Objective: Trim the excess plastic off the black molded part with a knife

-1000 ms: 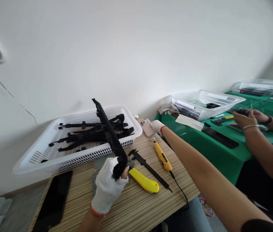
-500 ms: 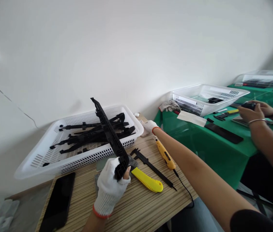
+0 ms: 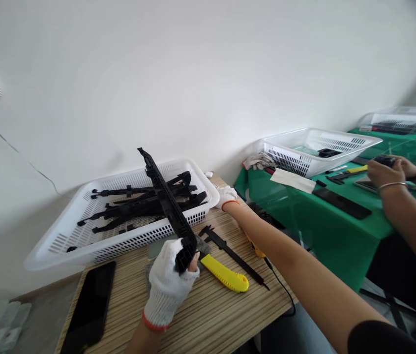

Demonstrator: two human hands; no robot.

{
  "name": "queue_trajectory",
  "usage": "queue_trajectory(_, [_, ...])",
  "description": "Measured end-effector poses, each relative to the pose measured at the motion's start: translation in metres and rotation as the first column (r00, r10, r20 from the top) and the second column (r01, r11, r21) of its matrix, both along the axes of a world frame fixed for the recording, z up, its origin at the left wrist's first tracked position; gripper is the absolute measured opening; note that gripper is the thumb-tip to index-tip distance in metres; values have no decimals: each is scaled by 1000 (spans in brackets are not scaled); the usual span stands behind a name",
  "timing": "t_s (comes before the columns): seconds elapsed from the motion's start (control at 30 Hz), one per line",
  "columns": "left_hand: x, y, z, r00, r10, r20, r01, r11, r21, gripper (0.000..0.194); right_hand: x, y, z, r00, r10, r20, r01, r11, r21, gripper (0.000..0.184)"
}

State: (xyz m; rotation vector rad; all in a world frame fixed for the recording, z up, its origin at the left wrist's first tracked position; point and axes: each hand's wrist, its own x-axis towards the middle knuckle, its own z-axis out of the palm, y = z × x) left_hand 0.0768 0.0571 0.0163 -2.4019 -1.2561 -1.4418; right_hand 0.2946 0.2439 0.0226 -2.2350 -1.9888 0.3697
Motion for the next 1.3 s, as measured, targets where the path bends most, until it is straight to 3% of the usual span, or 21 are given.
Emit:
queue_trajectory(0.13, [1,-2,-2,999,12,40,-10,999,-40,22,9,-13,13,998,-44,36,45,999,-10,48])
queue_trajectory(0.23, [1,-5,-2,993,43,108,-21,980,-200,27,22,-29,30,992,-101,76,102,995,-19,52])
queue_trajectory(0.33, [2,-6,-2,976,67,209,27,908,-418,32,35,-61,50,986,-136,100,140,990,-30,51])
queue_trajectory(0.43, [4,-6,-2,947,104,304,83,836,-543,37,37,-112,58,996,-78,36,78,997,-3,42])
queue_trajectory(0.5, [6,-5,-2,926,133,352,107,804,-584,39,28,-151,51,999,5,-39,-2,997,81,38])
queue_trajectory(0.6, [9,-4,-3,895,162,416,153,765,-626,43,4,-204,24,971,204,-123,-176,963,205,32])
queue_trajectory(0.67, [10,-4,-3,873,164,459,198,740,-642,45,-13,-227,4,958,254,-134,-221,950,221,41])
queue_trajectory(0.8, [11,-4,-3,821,174,544,272,718,-641,49,-35,-238,-21,970,195,-147,-179,977,113,53])
queue_trajectory(0.9, [12,-4,1,745,191,639,353,700,-621,54,-36,-234,-25,973,145,-179,-132,988,83,50])
queue_trajectory(1.0, [13,-5,6,719,231,656,386,652,-653,60,-27,-237,-24,949,66,-307,-22,989,143,44])
queue_trajectory(1.1, [14,-5,7,712,241,659,414,615,-672,59,-14,-246,-24,863,11,-504,108,973,205,39])
queue_trajectory(1.23, [16,-6,2,628,266,731,404,692,-599,63,-5,-256,-26,601,24,-799,134,982,130,26])
queue_trajectory(1.3, [16,-7,-1,614,274,740,411,690,-596,68,-7,-259,-30,485,-4,-875,139,988,72,31])
